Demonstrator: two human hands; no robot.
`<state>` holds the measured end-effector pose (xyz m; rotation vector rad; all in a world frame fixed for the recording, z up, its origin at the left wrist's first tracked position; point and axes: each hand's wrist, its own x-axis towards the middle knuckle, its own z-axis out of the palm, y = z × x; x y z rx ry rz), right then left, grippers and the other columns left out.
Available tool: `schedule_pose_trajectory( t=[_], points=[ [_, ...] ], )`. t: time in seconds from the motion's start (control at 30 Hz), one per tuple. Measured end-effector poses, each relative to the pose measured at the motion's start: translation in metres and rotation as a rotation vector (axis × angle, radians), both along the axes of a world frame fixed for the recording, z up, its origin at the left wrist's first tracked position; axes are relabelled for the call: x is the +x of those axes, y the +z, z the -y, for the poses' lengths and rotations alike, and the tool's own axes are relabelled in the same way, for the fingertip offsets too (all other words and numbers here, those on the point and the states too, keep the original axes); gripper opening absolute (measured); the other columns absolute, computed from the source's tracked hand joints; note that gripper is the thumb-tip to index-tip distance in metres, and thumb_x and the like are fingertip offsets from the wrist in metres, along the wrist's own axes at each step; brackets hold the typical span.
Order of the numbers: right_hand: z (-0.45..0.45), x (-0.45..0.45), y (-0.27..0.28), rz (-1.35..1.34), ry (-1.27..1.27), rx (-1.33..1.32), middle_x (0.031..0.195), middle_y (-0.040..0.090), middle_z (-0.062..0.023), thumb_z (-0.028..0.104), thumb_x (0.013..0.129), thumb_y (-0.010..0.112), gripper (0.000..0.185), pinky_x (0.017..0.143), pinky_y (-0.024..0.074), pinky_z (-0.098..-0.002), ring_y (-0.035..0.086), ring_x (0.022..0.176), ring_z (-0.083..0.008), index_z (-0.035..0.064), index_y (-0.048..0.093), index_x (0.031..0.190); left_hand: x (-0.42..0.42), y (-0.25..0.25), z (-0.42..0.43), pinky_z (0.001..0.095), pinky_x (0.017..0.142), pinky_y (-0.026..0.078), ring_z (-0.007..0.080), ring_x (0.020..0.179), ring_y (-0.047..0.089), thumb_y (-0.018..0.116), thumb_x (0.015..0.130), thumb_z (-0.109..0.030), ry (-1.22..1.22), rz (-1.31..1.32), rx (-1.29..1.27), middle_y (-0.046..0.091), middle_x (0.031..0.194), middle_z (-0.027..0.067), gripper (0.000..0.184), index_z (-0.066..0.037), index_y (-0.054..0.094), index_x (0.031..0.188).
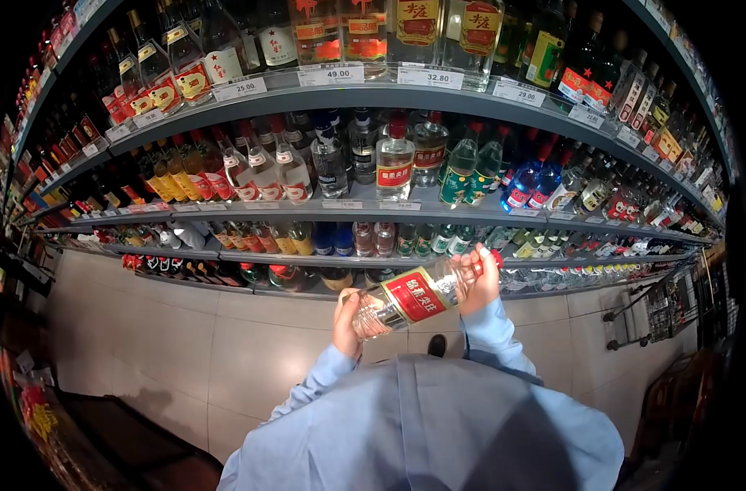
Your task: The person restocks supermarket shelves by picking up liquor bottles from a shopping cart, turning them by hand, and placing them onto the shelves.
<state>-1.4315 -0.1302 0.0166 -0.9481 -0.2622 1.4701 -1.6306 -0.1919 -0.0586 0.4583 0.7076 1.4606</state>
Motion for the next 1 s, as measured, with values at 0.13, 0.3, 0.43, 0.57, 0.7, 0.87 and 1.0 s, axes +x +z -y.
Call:
schedule_pose_trajectory(
  t=[0.13, 0.3, 0.43, 0.57, 0.7, 0.87, 1.0],
  points=[
    [-0.026, 0.013, 0.018, -0.072, -0.005, 0.251, 0.062, 0.052, -0.0044, 0.02, 0.083, 0.053, 0.02, 0.071, 0.0468, -0.0351, 0.056, 0.069, -0.0194, 0.0082, 0.047, 0.068, 0.018, 0.001, -0.03, 0.0374, 0.067, 0.052, 0.0191, 0.08, 0.057, 0.043, 0.088, -0.034, -0.17, 0.179, -0.068, 0.053, 0.088, 0.0058, 0.027, -0.01, 0.041, 0.1],
    [-0.059, 0.014, 0.056, 0.494, 0.111, 0.761, 0.064, 0.055, -0.0069, 0.008, 0.082, 0.049, 0.01, 0.078, 0.0422, -0.0351, 0.056, 0.069, -0.019, 0.003, 0.05, 0.073, 0.05, 0.011, -0.088, 0.035, 0.093, 0.033, 0.017, 0.105, 0.046, 0.047, 0.085, -0.042, -0.325, 0.296, -0.179, 0.051, 0.113, 0.0022, 0.043, -0.013, 0.044, 0.117],
    [-0.1, 0.019, 0.076, 0.787, 0.265, 0.973, 0.062, 0.058, -0.0067, 0.012, 0.077, 0.058, 0.014, 0.082, 0.0398, -0.038, 0.058, 0.067, -0.0169, 0.0034, 0.055, 0.066, 0.078, -0.013, -0.133, 0.0329, 0.097, 0.029, 0.0174, 0.115, 0.039, 0.047, 0.086, -0.036, -0.255, 0.283, -0.192, 0.045, 0.123, 0.0021, 0.042, -0.013, 0.04, 0.121],
    [-0.142, 0.028, 0.087, 0.883, 0.446, 1.087, 0.067, 0.061, -0.0078, 0.01, 0.076, 0.058, 0.013, 0.084, 0.0422, -0.0371, 0.059, 0.068, -0.0168, 0.0025, 0.055, 0.065, 0.101, -0.004, -0.165, 0.0328, 0.098, 0.029, 0.019, 0.118, 0.036, 0.048, 0.087, -0.028, -0.212, 0.358, -0.23, 0.042, 0.126, 0.0046, 0.038, -0.01, 0.04, 0.119],
    [-0.181, 0.038, 0.093, 0.881, 0.609, 1.152, 0.068, 0.061, -0.0086, 0.008, 0.072, 0.06, 0.011, 0.084, 0.0423, -0.0372, 0.06, 0.069, -0.0176, 0.0009, 0.056, 0.065, 0.118, 0.0, -0.198, 0.0318, 0.091, 0.036, 0.0203, 0.111, 0.044, 0.05, 0.085, -0.022, -0.153, 0.432, -0.252, 0.044, 0.122, 0.0069, 0.038, -0.008, 0.037, 0.119],
    [-0.215, 0.041, 0.091, 0.849, 0.725, 1.232, 0.063, 0.059, -0.0078, 0.007, 0.068, 0.063, 0.011, 0.081, 0.0442, -0.0349, 0.056, 0.061, -0.0157, 0.0012, 0.056, 0.061, 0.128, 0.008, -0.224, 0.0325, 0.085, 0.044, 0.0215, 0.1, 0.053, 0.044, 0.089, -0.022, -0.132, 0.457, -0.215, 0.053, 0.106, 0.012, 0.027, -0.002, 0.047, 0.106],
    [-0.231, 0.038, 0.081, 0.809, 0.789, 1.239, 0.061, 0.058, -0.0074, 0.006, 0.068, 0.064, 0.013, 0.077, 0.045, -0.0319, 0.055, 0.06, -0.0153, 0.0012, 0.055, 0.061, 0.129, 0.002, -0.234, 0.0351, 0.086, 0.045, 0.0248, 0.099, 0.054, 0.039, 0.091, -0.017, -0.091, 0.474, -0.251, 0.054, 0.103, 0.0151, 0.023, -0.001, 0.045, 0.106]
  ],
)
